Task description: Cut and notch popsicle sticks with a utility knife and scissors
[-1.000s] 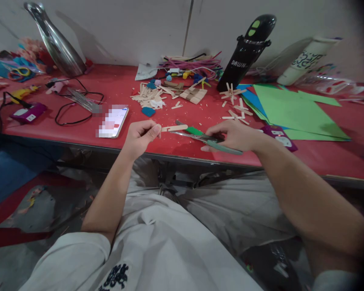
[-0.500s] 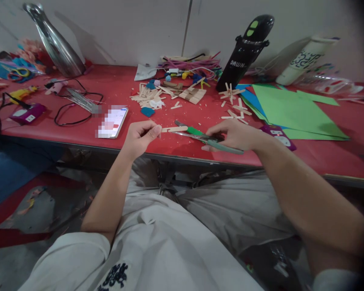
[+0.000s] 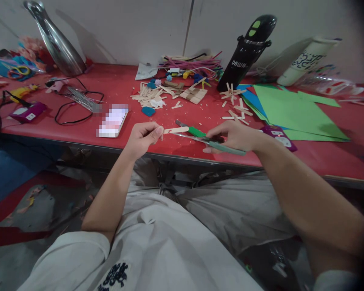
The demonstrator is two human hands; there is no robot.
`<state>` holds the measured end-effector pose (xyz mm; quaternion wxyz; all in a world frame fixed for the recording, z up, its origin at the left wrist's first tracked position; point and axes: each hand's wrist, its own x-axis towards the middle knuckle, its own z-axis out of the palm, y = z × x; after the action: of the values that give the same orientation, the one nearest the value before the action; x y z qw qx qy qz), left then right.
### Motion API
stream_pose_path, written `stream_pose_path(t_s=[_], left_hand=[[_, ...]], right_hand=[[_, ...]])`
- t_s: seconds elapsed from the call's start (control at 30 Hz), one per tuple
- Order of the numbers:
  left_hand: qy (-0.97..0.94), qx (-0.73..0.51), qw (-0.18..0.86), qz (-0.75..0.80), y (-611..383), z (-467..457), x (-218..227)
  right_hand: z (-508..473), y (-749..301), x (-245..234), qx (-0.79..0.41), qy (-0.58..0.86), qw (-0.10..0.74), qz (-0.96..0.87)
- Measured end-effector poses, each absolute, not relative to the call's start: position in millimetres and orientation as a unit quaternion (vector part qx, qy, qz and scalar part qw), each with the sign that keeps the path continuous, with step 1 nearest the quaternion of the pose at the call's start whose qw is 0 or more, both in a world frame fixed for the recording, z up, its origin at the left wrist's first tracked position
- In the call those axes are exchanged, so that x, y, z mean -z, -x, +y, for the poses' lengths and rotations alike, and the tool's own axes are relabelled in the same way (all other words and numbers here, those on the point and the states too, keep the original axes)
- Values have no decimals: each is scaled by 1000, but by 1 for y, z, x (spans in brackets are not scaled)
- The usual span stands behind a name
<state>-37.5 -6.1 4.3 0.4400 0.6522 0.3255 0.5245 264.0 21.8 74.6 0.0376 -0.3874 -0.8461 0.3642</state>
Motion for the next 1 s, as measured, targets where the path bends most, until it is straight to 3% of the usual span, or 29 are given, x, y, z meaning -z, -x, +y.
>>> stream_pose_path(t_s=[0.3, 1.0], left_hand=[[-711, -508, 350, 336, 36, -15, -21], [-697, -486, 414, 326, 42, -11, -13]], right_hand=[[22, -266, -74, -363, 397, 20, -843], [24, -262, -72, -382, 397, 6, -835]])
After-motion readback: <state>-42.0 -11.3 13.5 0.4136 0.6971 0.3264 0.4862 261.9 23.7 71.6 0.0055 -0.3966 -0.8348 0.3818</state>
